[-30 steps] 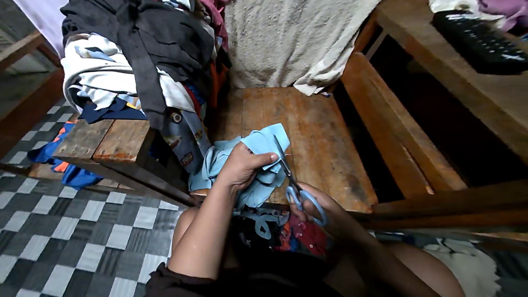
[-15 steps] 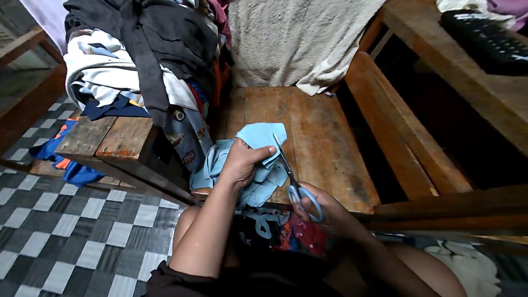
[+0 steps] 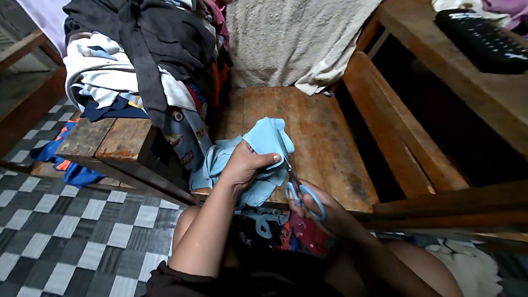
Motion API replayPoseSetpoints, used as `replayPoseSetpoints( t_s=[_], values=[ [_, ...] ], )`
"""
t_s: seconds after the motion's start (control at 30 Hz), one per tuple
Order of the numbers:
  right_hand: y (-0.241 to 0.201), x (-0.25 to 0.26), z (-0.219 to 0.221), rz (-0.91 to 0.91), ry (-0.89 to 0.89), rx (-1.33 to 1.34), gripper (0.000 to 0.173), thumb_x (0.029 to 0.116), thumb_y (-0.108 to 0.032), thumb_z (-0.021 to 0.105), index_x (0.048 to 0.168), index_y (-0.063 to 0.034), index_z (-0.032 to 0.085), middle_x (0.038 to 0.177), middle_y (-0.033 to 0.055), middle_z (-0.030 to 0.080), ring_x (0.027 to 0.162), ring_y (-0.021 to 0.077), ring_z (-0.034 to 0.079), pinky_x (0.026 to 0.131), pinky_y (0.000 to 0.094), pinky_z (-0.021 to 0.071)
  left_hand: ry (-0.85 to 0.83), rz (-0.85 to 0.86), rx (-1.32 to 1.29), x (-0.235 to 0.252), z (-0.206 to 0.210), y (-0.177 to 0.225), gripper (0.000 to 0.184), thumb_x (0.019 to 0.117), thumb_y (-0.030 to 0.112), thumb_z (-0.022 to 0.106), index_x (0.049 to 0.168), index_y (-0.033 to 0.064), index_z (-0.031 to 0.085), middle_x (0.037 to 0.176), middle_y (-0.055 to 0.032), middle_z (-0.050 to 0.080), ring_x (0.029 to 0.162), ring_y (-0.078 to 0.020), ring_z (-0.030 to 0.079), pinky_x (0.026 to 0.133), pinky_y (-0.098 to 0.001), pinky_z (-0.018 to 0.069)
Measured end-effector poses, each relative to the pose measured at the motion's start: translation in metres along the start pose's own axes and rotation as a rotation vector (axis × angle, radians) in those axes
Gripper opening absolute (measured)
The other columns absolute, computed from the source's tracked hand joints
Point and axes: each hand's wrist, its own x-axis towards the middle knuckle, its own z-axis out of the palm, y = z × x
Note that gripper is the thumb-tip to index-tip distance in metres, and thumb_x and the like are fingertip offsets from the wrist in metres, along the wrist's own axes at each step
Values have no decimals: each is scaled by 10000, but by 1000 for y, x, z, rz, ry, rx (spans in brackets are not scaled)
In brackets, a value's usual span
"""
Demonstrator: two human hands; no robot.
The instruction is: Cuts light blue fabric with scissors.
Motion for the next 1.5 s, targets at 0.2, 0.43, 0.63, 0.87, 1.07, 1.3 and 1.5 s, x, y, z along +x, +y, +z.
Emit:
replayPoseSetpoints(
  t_s=[0.2, 0.43, 0.63, 0.87, 1.07, 1.3, 1.5],
  values=[
    [-1, 0, 4, 47, 58, 15, 441, 884, -575, 702, 998, -173, 561, 679, -160, 533, 568, -61, 499, 558, 103, 432, 4, 5, -24, 2, 0, -1, 463, 826, -184, 619, 1227, 24, 520, 985, -53, 721, 892, -128, 710, 858, -316, 595],
    [-2, 0, 8, 69, 90, 68, 413, 870, -545, 737, 965, -182, 565, 653, -154, 535, 539, -60, 496, 533, 99, 430, 10, 2, -8, 3, -2, -1, 475, 817, -193, 625, 1223, 27, 519, 983, -52, 721, 892, -127, 710, 856, -318, 597],
    [-3, 1, 7, 30, 79, 74, 492, 877, -606, 693, 1026, -159, 554, 680, -141, 559, 558, -51, 509, 553, 102, 438, -85, -57, 104, 1, -2, -4, 503, 799, -147, 677, 1241, 17, 500, 1001, -47, 722, 915, -124, 714, 873, -319, 599],
    [-2, 1, 10, 33, 107, 81, 401, 913, -533, 694, 1003, -165, 564, 671, -148, 545, 551, -60, 495, 541, 95, 425, -95, -55, 105, 1, -3, -3, 498, 797, -148, 681, 1231, 19, 505, 1005, -44, 722, 927, -120, 712, 882, -317, 595],
    [-5, 2, 12, 68, 149, 115, 385, 902, -505, 721, 988, -166, 561, 656, -149, 549, 523, -64, 488, 507, 91, 418, -106, -58, 112, 1, -3, -4, 545, 783, -145, 691, 1256, 25, 481, 1013, -41, 717, 932, -119, 710, 885, -319, 593],
    [-4, 3, 9, 29, 119, 118, 431, 896, -576, 694, 982, -173, 566, 662, -142, 542, 527, -60, 476, 508, 90, 400, -226, -78, 176, -2, -5, -3, 490, 773, -137, 703, 1207, 5, 526, 1019, -22, 728, 954, -97, 710, 908, -304, 589],
    [-5, 3, 11, 36, 149, 113, 343, 938, -484, 685, 988, -169, 559, 656, -151, 536, 529, -68, 472, 514, 88, 403, -231, -85, 181, -1, -6, -4, 524, 765, -134, 717, 1229, 1, 514, 1037, -33, 723, 970, -106, 708, 918, -312, 588]
  ],
)
